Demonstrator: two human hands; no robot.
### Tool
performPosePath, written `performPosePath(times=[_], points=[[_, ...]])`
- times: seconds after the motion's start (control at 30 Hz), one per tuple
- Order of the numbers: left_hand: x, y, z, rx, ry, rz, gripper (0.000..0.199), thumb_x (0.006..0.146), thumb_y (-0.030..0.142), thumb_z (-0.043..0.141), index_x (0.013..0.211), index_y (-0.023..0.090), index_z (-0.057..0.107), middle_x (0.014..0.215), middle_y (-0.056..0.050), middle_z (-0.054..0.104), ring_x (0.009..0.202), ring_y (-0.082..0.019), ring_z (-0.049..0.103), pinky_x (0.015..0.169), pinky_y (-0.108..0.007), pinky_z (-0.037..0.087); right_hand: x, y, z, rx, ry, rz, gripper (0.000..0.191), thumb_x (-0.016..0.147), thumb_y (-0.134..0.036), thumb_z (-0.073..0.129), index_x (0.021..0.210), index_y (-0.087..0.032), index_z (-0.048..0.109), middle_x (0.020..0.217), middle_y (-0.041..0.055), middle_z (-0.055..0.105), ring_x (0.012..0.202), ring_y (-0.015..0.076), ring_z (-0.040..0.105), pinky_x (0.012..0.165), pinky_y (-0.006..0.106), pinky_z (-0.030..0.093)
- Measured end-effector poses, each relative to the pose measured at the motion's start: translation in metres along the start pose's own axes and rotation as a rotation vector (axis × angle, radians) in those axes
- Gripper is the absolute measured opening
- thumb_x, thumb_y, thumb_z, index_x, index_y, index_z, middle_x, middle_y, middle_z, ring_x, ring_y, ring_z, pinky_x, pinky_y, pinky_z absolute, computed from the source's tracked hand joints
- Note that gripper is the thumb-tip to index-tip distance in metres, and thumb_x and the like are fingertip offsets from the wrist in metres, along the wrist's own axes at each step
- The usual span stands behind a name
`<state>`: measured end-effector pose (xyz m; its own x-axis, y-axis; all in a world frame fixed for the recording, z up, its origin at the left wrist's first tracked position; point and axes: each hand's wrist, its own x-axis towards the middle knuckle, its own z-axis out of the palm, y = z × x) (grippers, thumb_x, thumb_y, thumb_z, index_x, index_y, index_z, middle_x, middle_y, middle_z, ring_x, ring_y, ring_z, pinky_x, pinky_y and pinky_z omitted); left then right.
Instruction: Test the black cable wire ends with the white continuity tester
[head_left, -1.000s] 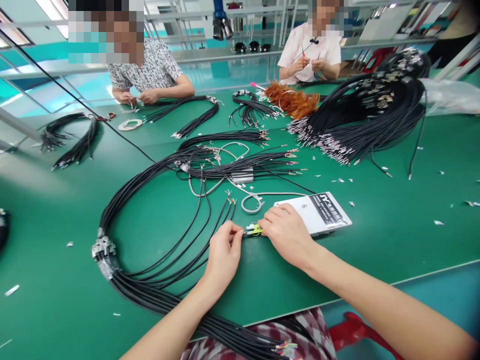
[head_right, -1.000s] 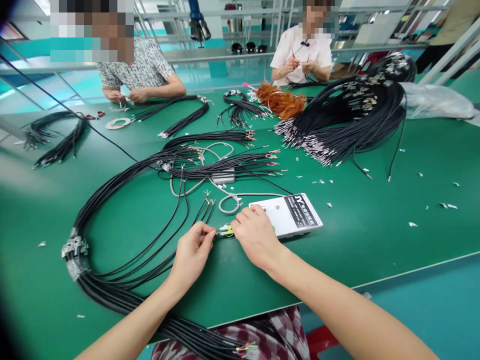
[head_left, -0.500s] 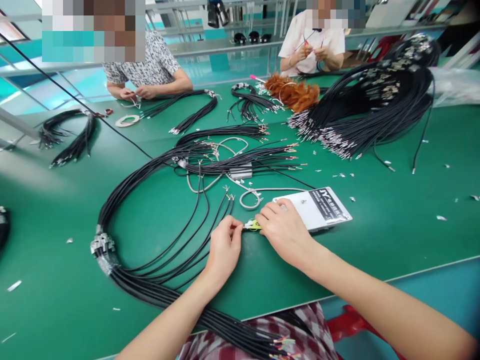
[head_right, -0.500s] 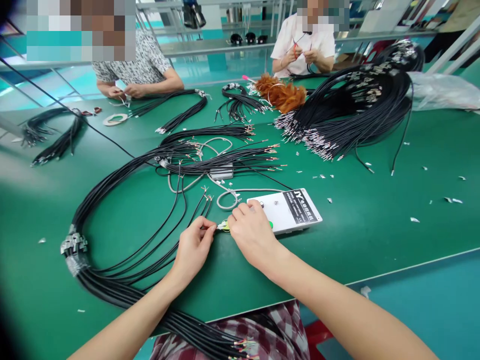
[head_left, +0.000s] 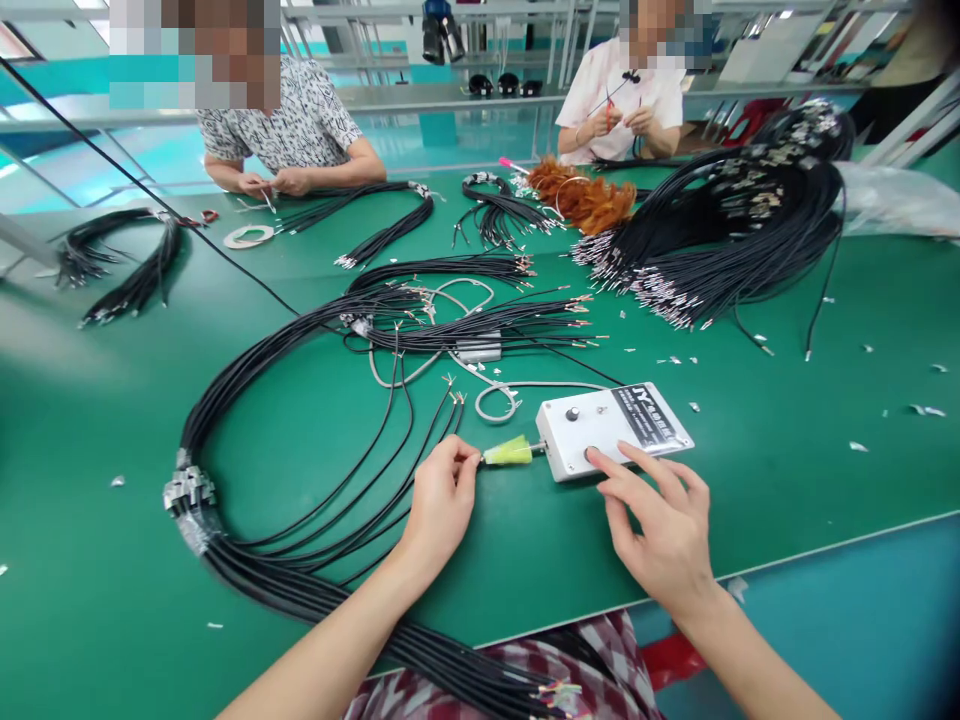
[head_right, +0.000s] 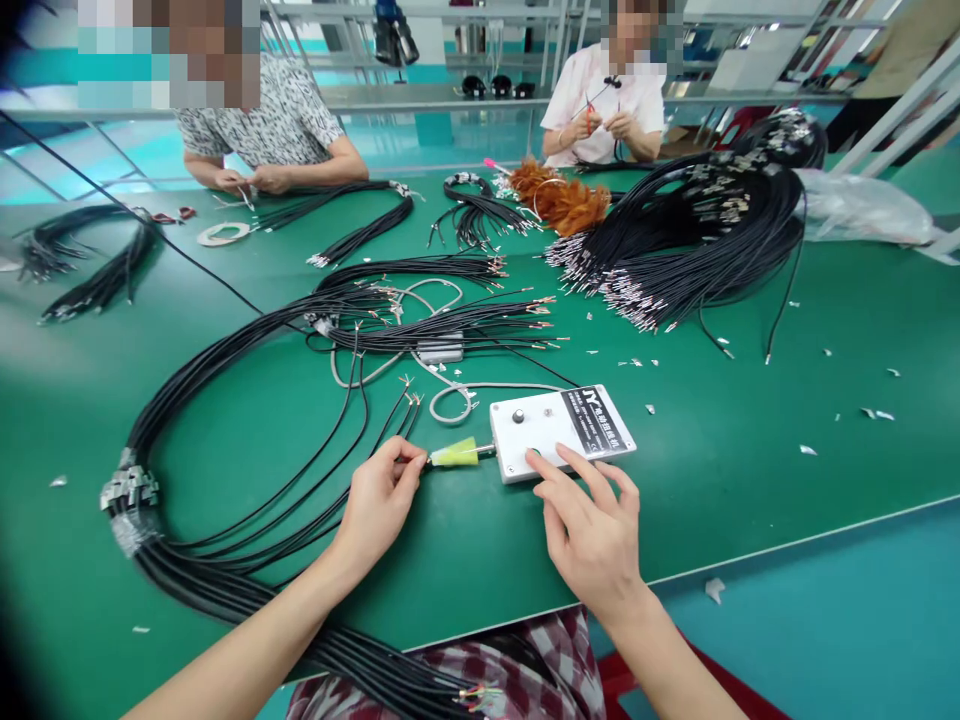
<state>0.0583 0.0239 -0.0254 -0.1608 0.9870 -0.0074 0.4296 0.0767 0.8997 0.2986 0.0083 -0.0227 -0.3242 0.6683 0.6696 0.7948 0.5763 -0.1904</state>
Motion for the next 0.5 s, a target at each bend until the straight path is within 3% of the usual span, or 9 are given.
performPosePath(times=[0.2, 0.3, 0.4, 0.5], points=[[-0.009, -0.004, -0.012, -0.024, 0.045, -0.026, 0.016, 0.084, 0.029, 0.051, 0.071, 0.021, 0.051, 0.051, 0.007, 0.044, 0.043, -0.010, 0.042, 0.042, -0.020, 0.028, 0.001, 0.005, 0.006, -0.015, 0.060, -0.007, 0.019, 0.086, -0.004, 0.060, 0.086, -0.023, 0.058, 0.104, 0.0013, 0.077, 0.106, 0.0255, 0.065, 0.095, 0.048, 0.038], [-0.007, -0.006, -0.021, -0.047, 0.084, -0.027, 0.018, 0.084, 0.034, 0.050, 0.073, 0.020, 0.052, 0.049, 0.007, 0.048, 0.039, -0.011, 0.045, 0.040, -0.020, 0.034, 0.001, 0.002, 0.004, 0.037, 0.066, -0.006, 0.019, 0.086, -0.004, 0.060, 0.089, -0.022, 0.059, 0.105, 0.0051, 0.076, 0.110, 0.0268, 0.062, 0.094, 0.047, 0.041], [0.015, -0.011, -0.050, -0.027, 0.200, -0.009, 0.020, 0.083, 0.038, 0.049, 0.078, 0.019, 0.054, 0.051, 0.004, 0.056, 0.044, -0.014, 0.054, 0.047, -0.024, 0.045, -0.002, -0.003, 0.000, 0.093, 0.059, -0.044, 0.019, 0.085, -0.003, 0.061, 0.095, -0.020, 0.061, 0.109, 0.0097, 0.074, 0.113, 0.0265, 0.060, 0.096, 0.047, 0.041], [0.051, -0.021, -0.099, 0.060, 0.450, 0.014, 0.016, 0.080, 0.035, 0.047, 0.080, 0.020, 0.051, 0.063, 0.000, 0.060, 0.060, -0.018, 0.062, 0.061, -0.032, 0.053, -0.011, -0.009, -0.001, 0.163, 0.024, -0.086, 0.023, 0.086, -0.002, 0.059, 0.100, -0.020, 0.062, 0.114, 0.0105, 0.072, 0.113, 0.0245, 0.061, 0.097, 0.045, 0.042]])
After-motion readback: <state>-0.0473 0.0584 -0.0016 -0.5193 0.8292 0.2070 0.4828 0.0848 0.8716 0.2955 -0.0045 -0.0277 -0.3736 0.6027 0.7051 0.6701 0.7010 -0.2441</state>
